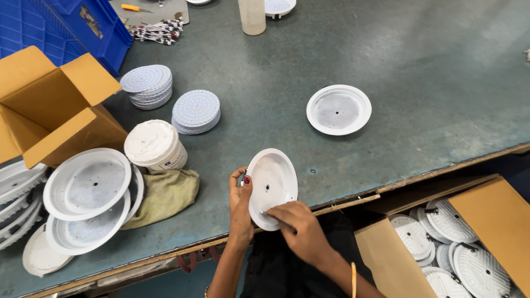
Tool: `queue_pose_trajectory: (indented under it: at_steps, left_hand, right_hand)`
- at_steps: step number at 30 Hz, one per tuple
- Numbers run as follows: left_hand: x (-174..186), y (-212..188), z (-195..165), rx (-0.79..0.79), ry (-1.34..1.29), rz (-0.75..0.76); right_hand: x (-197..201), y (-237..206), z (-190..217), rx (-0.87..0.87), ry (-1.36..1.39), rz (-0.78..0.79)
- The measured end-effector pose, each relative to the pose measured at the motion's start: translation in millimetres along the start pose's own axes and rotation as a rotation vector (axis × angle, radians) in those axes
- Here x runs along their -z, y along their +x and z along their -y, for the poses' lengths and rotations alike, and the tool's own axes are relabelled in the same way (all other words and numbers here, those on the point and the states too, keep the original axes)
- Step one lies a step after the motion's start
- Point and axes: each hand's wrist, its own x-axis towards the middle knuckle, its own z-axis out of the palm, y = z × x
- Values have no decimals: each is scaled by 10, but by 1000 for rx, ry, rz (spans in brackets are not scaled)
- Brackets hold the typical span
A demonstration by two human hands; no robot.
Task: The person repeatedly picks white circular plastic parts from a table, applies a white paste from a tub using a small rectangular tool, and rubs the paste into the part's surface. After treating each part, the person places it into a cardboard box. The process is repeated for multiple parts.
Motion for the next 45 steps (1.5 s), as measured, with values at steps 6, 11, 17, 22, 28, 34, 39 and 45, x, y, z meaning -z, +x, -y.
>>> queue_pose_trajectory:
  at_steps: [6,11,17,22,28,34,39,45]
  left_hand:
    - [-134,5,-1,13,46,6]
    - [-104,132,119,15,28,-27]
    - [283,955,199,175,151,1]
    - [414,1819,90,122,673,244]
    - [210,2616,-361,-414,1505,-449]
    - [183,2872,-685,72,1707,-589]
    - [219,2946,-810,152,1595,-607]
    - [316,3011,-798,135,1659,-606]
  right_hand:
    - [143,452,-317,-145,73,-154]
    - [104,335,-332,-256,87,-74]
    - [193,250,-863,-579,605,-145]
    - [185,356,-1273,-721,1231,-263]
    - [187,375,-1304,-754,1356,-298]
    - [318,280,-1245,-727,1397,-320]
    - [497,163,-1280,-739,1366,-433]
    - [576,115,-1331,-742,1376,-471]
